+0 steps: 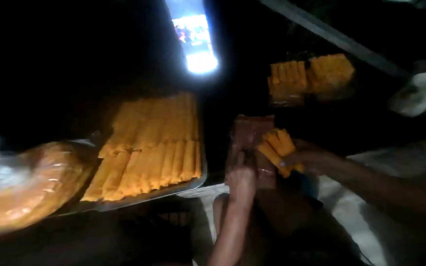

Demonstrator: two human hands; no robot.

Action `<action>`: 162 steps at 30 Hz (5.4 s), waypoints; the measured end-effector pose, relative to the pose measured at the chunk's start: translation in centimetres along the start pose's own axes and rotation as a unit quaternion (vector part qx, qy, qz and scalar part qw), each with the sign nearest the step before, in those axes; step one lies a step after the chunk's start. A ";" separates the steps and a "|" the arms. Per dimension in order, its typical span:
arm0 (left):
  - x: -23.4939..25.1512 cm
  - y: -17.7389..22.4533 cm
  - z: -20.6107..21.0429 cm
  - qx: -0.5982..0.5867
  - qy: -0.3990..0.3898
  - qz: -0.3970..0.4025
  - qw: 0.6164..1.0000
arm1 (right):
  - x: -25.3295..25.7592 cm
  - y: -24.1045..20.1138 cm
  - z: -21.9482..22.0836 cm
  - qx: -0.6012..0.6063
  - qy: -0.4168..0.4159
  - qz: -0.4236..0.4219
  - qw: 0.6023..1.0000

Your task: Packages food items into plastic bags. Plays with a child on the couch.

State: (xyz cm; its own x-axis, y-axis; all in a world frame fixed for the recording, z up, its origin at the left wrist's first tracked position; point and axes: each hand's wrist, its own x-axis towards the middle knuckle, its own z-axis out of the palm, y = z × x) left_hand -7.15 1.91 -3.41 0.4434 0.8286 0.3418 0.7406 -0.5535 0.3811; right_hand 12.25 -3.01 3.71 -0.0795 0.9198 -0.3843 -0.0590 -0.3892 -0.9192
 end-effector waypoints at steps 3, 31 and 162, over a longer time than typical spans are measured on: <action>0.2 1.6 -0.8 -0.042 -0.020 -0.035 0.998 | -0.1 1.0 0.5 -0.081 0.039 0.005 0.996; 1.0 3.8 -2.4 -0.146 -0.117 -0.053 0.981 | -0.1 4.5 -0.1 -0.187 0.107 -0.033 0.976; 8.3 4.1 2.2 -0.060 -0.171 -0.075 0.981 | -2.5 6.6 -4.5 -0.289 0.204 -0.047 0.934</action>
State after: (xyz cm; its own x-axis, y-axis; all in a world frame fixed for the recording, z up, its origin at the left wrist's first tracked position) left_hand 0.69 6.68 -0.85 0.4926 0.8699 -0.0251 0.7541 -0.4123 0.5112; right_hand 16.55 -7.66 -1.73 0.2913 0.9374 -0.1910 0.5097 -0.3210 -0.7982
